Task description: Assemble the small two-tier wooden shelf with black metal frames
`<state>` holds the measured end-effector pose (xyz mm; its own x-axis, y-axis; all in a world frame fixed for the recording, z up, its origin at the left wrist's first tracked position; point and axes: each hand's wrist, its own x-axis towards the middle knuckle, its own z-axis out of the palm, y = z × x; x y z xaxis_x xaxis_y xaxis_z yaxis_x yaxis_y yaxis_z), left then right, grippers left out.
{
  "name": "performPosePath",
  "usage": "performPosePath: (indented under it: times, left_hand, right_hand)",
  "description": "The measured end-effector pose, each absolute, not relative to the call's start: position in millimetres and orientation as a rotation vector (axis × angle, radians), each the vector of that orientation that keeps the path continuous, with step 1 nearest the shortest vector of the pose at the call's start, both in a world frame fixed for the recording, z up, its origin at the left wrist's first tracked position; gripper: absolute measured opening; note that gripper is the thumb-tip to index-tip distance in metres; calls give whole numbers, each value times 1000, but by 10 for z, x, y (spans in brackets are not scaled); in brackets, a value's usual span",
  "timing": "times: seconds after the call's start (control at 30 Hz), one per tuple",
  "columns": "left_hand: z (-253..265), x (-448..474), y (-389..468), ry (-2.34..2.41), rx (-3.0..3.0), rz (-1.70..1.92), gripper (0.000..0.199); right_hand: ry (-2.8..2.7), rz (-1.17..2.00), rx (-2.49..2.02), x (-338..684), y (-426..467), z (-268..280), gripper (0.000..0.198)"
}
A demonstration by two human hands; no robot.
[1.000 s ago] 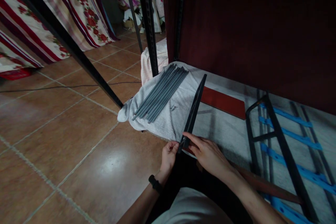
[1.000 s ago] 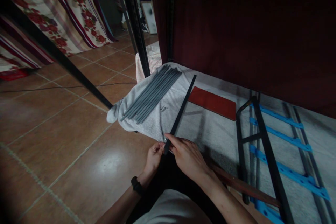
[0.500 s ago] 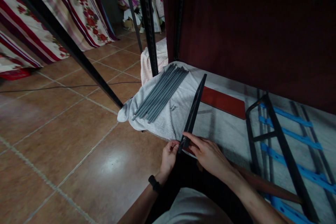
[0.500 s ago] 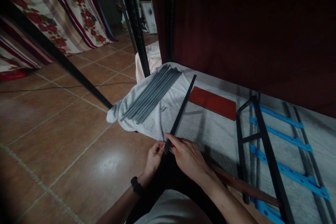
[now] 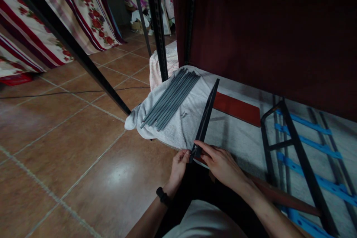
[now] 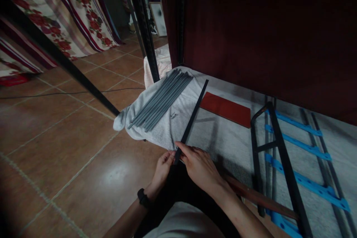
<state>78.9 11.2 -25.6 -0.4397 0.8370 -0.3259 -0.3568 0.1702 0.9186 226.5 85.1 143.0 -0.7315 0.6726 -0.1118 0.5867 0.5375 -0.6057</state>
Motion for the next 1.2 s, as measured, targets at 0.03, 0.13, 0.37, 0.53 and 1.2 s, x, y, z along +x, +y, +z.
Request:
performPosePath:
  times: [0.03, 0.13, 0.37, 0.53, 1.2]
  left_hand:
    - [-262, 791, 123, 1434, 491, 1479, 42]
    - [-265, 785, 142, 1454, 510, 1468, 40]
    - [-195, 774, 101, 1409, 520, 1480, 34]
    - [-215, 777, 119, 1421, 506, 1482, 33]
    - [833, 724, 265, 1293, 685, 1540, 33]
  right_hand:
    - [-2630, 961, -1087, 2267, 851, 1431, 53]
    - [-2617, 962, -1079, 2269, 851, 1429, 53]
    - [-2617, 964, -1076, 2266, 860, 1425, 54]
    - [-2635, 958, -1087, 2268, 862, 1427, 54]
    - [-2628, 967, -1182, 2269, 847, 1418, 64]
